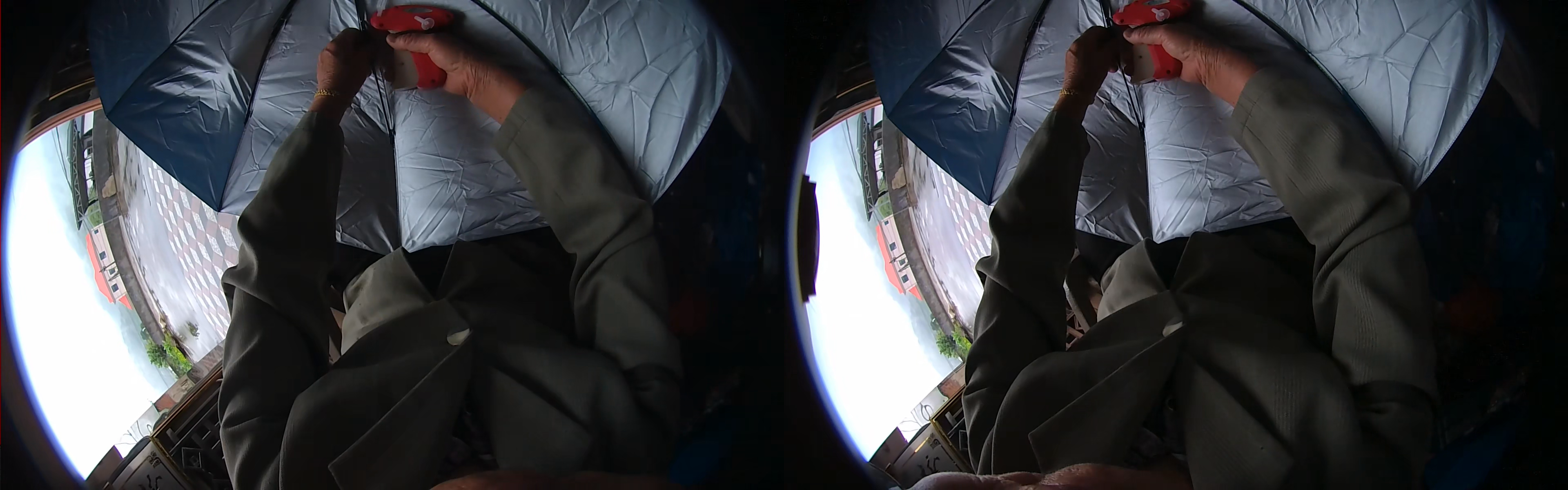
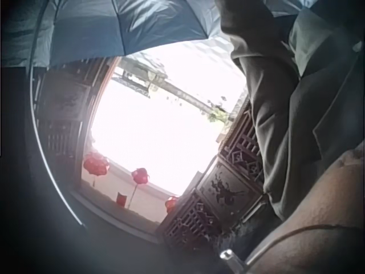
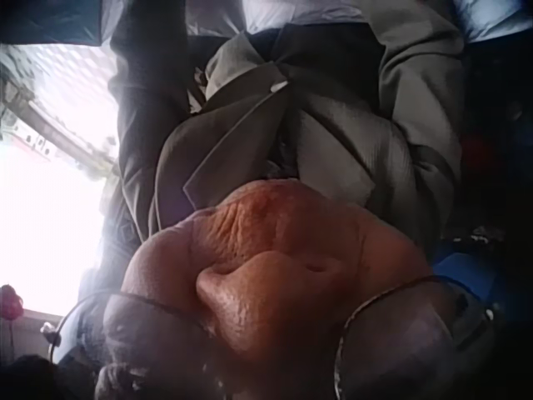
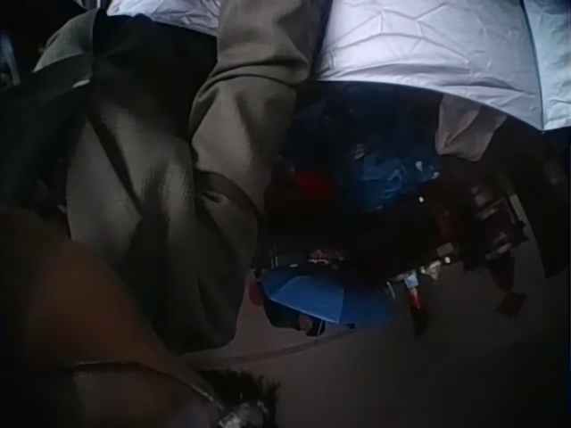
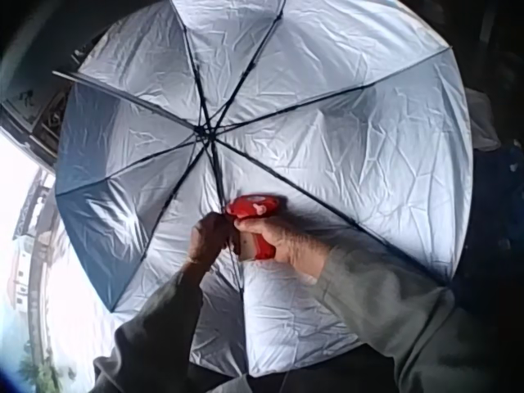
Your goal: Repairing the ribs and fabric of an umbrella using a hot glue gun.
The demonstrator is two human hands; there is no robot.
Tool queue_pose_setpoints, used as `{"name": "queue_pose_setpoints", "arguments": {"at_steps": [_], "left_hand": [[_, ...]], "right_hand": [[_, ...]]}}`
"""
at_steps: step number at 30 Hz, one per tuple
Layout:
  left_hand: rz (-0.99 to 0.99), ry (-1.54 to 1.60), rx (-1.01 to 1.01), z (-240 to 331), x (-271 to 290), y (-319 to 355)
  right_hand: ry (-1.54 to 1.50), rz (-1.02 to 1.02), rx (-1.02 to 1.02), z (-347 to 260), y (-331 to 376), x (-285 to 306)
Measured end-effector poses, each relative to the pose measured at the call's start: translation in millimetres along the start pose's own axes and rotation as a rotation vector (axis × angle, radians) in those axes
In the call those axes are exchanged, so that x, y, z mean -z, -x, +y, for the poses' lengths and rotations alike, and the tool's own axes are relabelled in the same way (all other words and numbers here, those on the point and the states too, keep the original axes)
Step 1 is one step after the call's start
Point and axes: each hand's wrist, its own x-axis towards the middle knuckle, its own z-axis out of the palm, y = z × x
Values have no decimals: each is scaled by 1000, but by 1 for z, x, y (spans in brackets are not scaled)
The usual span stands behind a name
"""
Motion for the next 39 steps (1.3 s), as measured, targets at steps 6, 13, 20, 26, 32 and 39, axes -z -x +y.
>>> {"name": "queue_pose_setpoints", "arguments": {"at_steps": [6,13,20,26,32,39], "left_hand": [[-28,89,50,9,4,2],[-6,61,-62,6,7,5],[-37,279,25,17,6,9],[70,-129,-204,-9,0,0],[-7,119,9,12,2,4],[-58,230,-27,14,9,5]], "right_hand": [[25,-8,-21,-6,-2,4],[80,26,-1,-1,-5,2],[163,58,22,2,-12,11],[155,63,-25,-6,-4,1],[125,-14,-35,-9,-6,11],[63,-88,-127,-23,-14,9]]}}
